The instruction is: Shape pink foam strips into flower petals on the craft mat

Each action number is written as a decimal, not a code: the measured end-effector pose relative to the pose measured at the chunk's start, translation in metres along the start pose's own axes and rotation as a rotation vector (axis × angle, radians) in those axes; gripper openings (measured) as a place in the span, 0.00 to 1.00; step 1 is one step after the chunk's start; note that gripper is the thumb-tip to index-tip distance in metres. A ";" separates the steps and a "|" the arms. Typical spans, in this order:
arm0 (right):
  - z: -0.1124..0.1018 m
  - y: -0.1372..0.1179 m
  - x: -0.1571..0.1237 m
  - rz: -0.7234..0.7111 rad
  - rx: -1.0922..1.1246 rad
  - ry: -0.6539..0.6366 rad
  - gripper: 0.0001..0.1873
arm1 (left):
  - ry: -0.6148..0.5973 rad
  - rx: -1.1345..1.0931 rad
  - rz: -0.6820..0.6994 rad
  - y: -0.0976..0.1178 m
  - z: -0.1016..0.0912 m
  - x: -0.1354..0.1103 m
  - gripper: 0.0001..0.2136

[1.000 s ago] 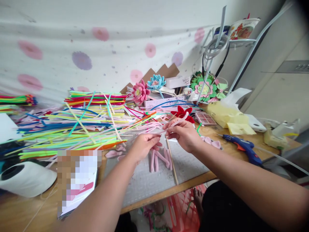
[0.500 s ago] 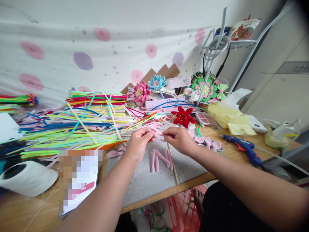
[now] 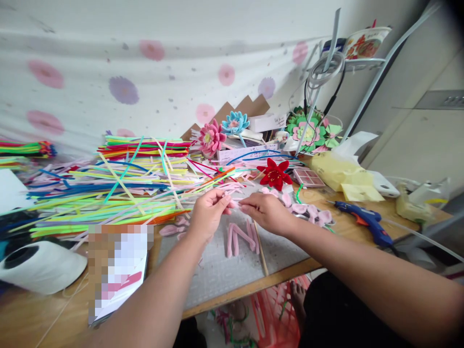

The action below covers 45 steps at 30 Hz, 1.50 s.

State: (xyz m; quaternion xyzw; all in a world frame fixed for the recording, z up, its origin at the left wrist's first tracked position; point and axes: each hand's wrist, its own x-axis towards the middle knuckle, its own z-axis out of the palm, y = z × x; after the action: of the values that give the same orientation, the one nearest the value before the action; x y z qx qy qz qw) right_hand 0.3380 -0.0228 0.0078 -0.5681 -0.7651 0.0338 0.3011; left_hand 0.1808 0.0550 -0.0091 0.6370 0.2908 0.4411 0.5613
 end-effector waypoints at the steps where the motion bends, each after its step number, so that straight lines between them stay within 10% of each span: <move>1: -0.001 0.000 0.000 -0.006 0.017 -0.004 0.11 | -0.001 -0.005 -0.006 0.000 0.000 0.000 0.09; 26: -0.008 0.005 -0.002 -0.116 -0.490 -0.120 0.16 | 0.059 0.037 0.001 0.001 0.001 0.001 0.03; 38: -0.012 0.009 -0.002 0.262 0.324 -0.190 0.10 | -0.112 0.079 0.205 -0.001 -0.006 0.002 0.03; 45: 0.001 0.001 0.004 0.400 0.722 -0.110 0.08 | -0.187 -0.170 -0.028 -0.003 0.002 0.000 0.09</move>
State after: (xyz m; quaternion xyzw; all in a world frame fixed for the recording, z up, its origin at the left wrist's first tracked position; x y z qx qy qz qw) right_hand 0.3378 -0.0189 0.0085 -0.5606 -0.5937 0.3881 0.4273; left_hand 0.1824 0.0546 -0.0126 0.6211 0.2078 0.3950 0.6441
